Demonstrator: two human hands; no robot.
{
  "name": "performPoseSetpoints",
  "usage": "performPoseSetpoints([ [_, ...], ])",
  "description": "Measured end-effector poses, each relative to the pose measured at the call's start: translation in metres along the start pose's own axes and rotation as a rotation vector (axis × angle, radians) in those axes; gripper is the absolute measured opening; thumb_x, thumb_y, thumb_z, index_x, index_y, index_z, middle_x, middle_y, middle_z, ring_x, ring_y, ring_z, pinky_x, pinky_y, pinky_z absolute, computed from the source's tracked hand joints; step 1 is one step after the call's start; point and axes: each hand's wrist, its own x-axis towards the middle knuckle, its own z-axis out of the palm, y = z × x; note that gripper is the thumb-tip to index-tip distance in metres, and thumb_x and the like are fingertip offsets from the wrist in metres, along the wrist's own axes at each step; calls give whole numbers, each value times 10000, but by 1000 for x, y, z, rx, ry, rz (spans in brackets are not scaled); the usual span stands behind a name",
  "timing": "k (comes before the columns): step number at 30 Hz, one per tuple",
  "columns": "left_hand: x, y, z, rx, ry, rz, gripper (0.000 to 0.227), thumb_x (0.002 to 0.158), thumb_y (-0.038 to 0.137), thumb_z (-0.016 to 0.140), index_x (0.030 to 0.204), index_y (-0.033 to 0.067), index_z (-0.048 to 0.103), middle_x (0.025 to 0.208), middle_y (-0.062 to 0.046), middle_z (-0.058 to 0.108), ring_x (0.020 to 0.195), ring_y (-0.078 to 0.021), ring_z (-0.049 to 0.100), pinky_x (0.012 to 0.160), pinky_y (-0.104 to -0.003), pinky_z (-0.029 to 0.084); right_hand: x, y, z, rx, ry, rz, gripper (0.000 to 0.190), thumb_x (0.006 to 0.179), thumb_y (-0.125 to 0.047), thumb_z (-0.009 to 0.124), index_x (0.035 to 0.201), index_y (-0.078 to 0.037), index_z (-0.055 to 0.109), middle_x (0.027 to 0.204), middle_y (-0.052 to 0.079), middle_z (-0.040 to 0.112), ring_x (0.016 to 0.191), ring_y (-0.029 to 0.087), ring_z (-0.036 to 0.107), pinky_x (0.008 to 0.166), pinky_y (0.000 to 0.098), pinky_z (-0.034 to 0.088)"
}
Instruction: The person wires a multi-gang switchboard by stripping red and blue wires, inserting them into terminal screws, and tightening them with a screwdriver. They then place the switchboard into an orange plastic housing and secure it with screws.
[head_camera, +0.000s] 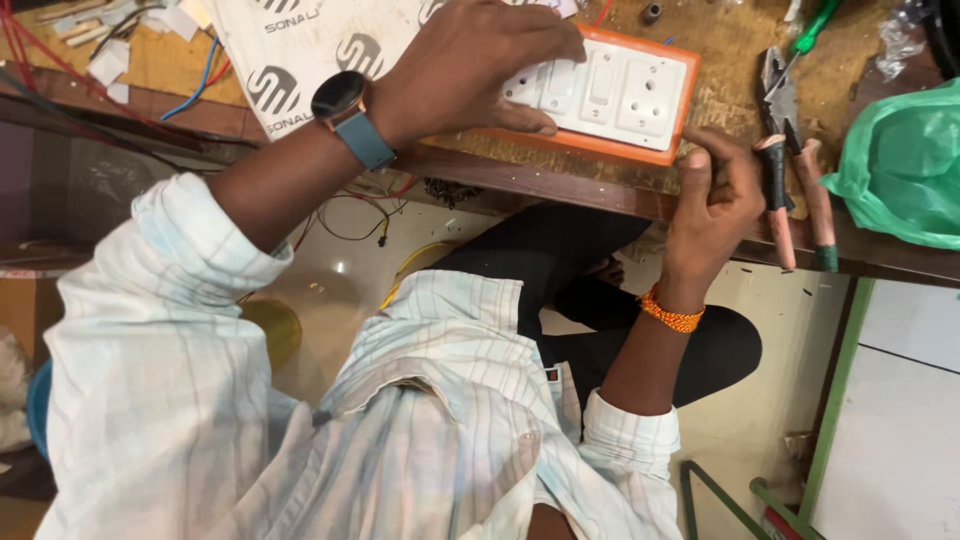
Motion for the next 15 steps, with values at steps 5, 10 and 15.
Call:
performPoseSetpoints([
  [5, 0, -6, 10, -43, 106, 60, 731, 886, 441, 854, 1488, 146, 562, 1516, -80, 563, 1433, -332, 464, 1158, -515, 358, 3, 2, -5, 16, -53, -116, 258, 1167, -193, 629, 1261, 43, 674, 1332, 103, 655, 1055, 99, 609, 900, 219, 515],
  [10, -10, -7, 7, 72, 151, -137, 646, 1044, 449, 763, 1583, 204, 503, 1566, -186, 431, 1468, -395, 399, 1188, -553, 324, 12, -3, -8, 26, -97, -39, 342, 1134, -301, 648, 1268, 13, 676, 1419, 105, 607, 1182, 128, 635, 933, 253, 573],
  [15, -23, -23, -19, -316, -162, -217, 783, 936, 274, 799, 1590, 221, 372, 1637, -172, 356, 1515, -394, 353, 1219, -460, 359, 40, -25, -1, -302, -113, -178, 355, 1062, -367, 687, 1217, -49, 717, 1461, 115, 571, 1221, 225, 607, 912, 342, 484],
])
